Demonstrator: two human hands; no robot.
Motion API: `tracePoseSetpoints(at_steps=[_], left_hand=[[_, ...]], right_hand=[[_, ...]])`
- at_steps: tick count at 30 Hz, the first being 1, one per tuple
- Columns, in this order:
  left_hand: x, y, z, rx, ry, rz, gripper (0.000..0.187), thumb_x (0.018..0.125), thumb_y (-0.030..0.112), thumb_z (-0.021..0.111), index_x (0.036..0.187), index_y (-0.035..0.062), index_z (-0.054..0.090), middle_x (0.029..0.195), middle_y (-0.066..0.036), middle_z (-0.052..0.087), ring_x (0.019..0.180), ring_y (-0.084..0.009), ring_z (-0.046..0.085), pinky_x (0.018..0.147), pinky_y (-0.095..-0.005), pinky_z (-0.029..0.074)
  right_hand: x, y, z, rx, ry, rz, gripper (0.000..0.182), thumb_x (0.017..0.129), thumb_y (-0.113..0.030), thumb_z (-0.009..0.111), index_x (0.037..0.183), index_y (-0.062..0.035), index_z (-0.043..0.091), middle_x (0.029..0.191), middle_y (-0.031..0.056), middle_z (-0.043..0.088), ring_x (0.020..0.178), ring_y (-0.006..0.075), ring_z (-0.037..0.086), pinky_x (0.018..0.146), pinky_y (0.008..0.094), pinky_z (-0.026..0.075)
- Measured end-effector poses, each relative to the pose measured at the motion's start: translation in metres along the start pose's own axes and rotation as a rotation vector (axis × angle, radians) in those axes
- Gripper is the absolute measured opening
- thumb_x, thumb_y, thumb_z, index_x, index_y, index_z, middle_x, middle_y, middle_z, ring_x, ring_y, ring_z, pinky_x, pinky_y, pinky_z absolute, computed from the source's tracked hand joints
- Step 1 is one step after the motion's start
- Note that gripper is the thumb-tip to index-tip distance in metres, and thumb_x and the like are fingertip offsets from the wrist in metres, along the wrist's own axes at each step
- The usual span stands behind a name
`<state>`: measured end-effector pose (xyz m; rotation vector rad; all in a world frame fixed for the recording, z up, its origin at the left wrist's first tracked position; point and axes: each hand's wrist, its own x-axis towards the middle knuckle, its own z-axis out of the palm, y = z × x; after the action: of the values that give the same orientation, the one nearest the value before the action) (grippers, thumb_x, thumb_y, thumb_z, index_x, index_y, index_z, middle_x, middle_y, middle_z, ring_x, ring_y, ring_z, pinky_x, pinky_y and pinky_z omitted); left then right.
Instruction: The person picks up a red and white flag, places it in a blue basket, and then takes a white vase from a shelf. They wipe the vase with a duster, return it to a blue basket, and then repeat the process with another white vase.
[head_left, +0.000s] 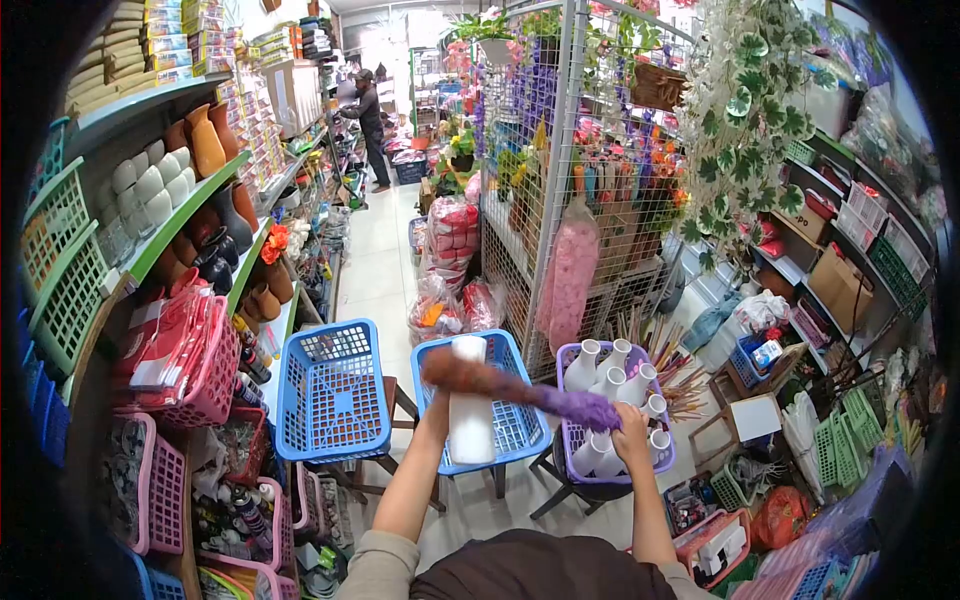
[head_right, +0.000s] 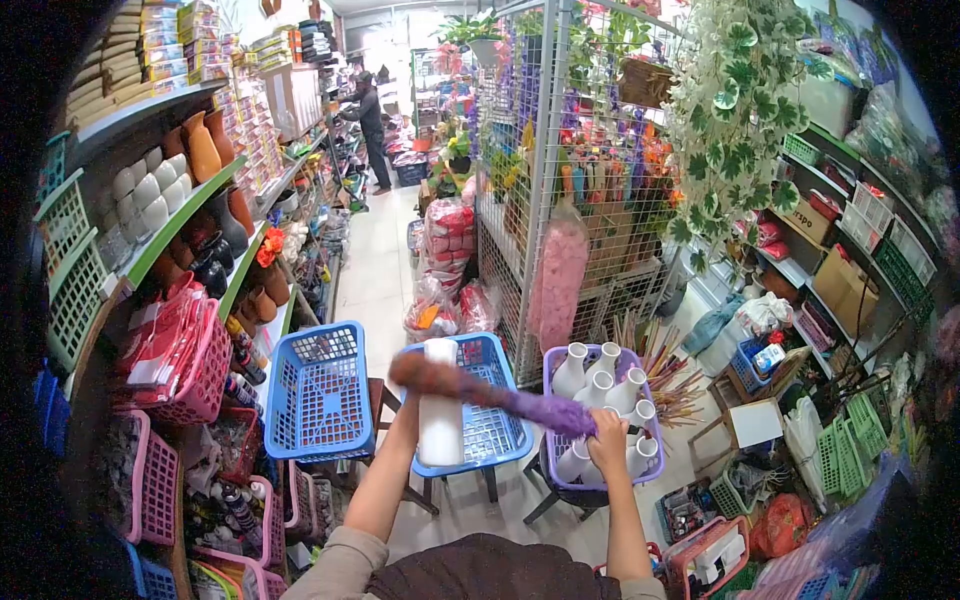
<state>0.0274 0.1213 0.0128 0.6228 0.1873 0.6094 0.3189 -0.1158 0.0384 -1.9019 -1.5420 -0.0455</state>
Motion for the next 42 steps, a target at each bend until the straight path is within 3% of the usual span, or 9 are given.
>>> tracePoseSetpoints(at_steps=[6,8,12,20,28,34,36,38,42], left_hand=[[0.010,-0.014,0.000,-0.292,-0.122,0.151,0.057,0.087,0.046,0.047,0.123,0.0021,0.043,0.120,-0.013,0.052,0.097,-0.0292,0.059,0.087,-0.0487,0.047],[0.033,-0.010,-0.065,-0.334,0.139,-0.152,0.066,0.084,0.051,0.050,0.126,0.0011,0.040,0.115,-0.014,0.055,0.094,-0.0302,0.060,0.073,-0.0411,0.054],[-0.010,0.006,0.027,-0.096,-0.035,0.076,0.067,0.077,0.054,0.058,0.119,0.0026,0.047,0.093,-0.015,0.061,0.077,-0.0266,0.063,0.066,-0.0380,0.054],[0.008,-0.009,0.028,0.062,-0.110,-0.021,0.051,0.086,0.044,0.046,0.116,0.0026,0.051,0.105,-0.013,0.060,0.091,-0.0255,0.061,0.081,-0.0356,0.050],[-0.001,0.001,0.047,-0.144,0.134,0.088,0.056,0.086,0.048,0.049,0.114,0.0004,0.051,0.104,-0.017,0.061,0.088,-0.0272,0.062,0.074,-0.0387,0.053],[0.027,-0.025,-0.021,-0.413,-0.584,-0.045,0.069,0.089,0.048,0.042,0.140,0.0089,0.018,0.123,-0.015,0.050,0.108,-0.0299,0.053,0.094,-0.0475,0.042],[0.026,-0.060,-0.015,-0.090,-0.122,0.245,0.055,0.088,0.050,0.042,0.127,0.0119,0.042,0.111,-0.010,0.056,0.100,-0.0280,0.057,0.087,-0.0452,0.046],[0.031,-0.055,-0.007,-0.365,-0.159,0.067,0.056,0.086,0.053,0.042,0.125,0.0133,0.044,0.113,-0.008,0.056,0.103,-0.0264,0.055,0.091,-0.0451,0.043],[0.011,-0.031,0.082,-0.407,0.066,0.367,0.077,0.077,0.070,0.041,0.126,0.0104,0.043,0.118,-0.010,0.053,0.106,-0.0281,0.052,0.093,-0.0427,0.041]], right_hand=[[-0.002,0.009,0.016,0.057,0.059,0.032,0.038,0.060,-0.005,0.053,0.097,-0.0041,0.059,0.094,0.0110,0.058,0.094,0.0290,0.049,0.083,0.0388,0.030],[-0.012,0.013,0.013,0.062,0.025,-0.009,0.036,0.061,-0.006,0.053,0.096,-0.0038,0.060,0.093,0.0112,0.058,0.093,0.0290,0.050,0.083,0.0387,0.030],[-0.023,0.019,0.004,0.089,-0.060,-0.111,0.035,0.060,-0.008,0.052,0.094,-0.0035,0.061,0.091,0.0117,0.058,0.093,0.0288,0.050,0.083,0.0383,0.030],[-0.007,0.017,0.020,0.099,0.173,0.138,0.037,0.061,-0.005,0.051,0.097,-0.0039,0.060,0.094,0.0117,0.061,0.093,0.0281,0.051,0.081,0.0375,0.030],[-0.022,0.030,0.010,0.048,-0.039,-0.052,0.031,0.063,-0.009,0.055,0.093,-0.0053,0.062,0.089,0.0107,0.060,0.091,0.0281,0.051,0.081,0.0381,0.031],[-0.015,0.020,0.024,-0.020,-0.023,0.018,0.033,0.064,-0.009,0.054,0.096,-0.0042,0.062,0.092,0.0110,0.060,0.093,0.0288,0.051,0.082,0.0396,0.032],[-0.013,0.011,0.035,0.016,-0.001,0.028,0.036,0.064,-0.009,0.054,0.099,-0.0037,0.061,0.094,0.0115,0.060,0.095,0.0293,0.051,0.082,0.0399,0.033],[-0.015,-0.001,0.049,0.065,-0.059,0.102,0.041,0.064,-0.008,0.053,0.105,-0.0031,0.058,0.097,0.0129,0.059,0.098,0.0302,0.051,0.083,0.0413,0.034],[-0.008,-0.022,0.045,0.024,-0.080,0.214,0.044,0.064,-0.007,0.051,0.108,-0.0024,0.056,0.101,0.0150,0.059,0.101,0.0309,0.050,0.085,0.0441,0.035]])
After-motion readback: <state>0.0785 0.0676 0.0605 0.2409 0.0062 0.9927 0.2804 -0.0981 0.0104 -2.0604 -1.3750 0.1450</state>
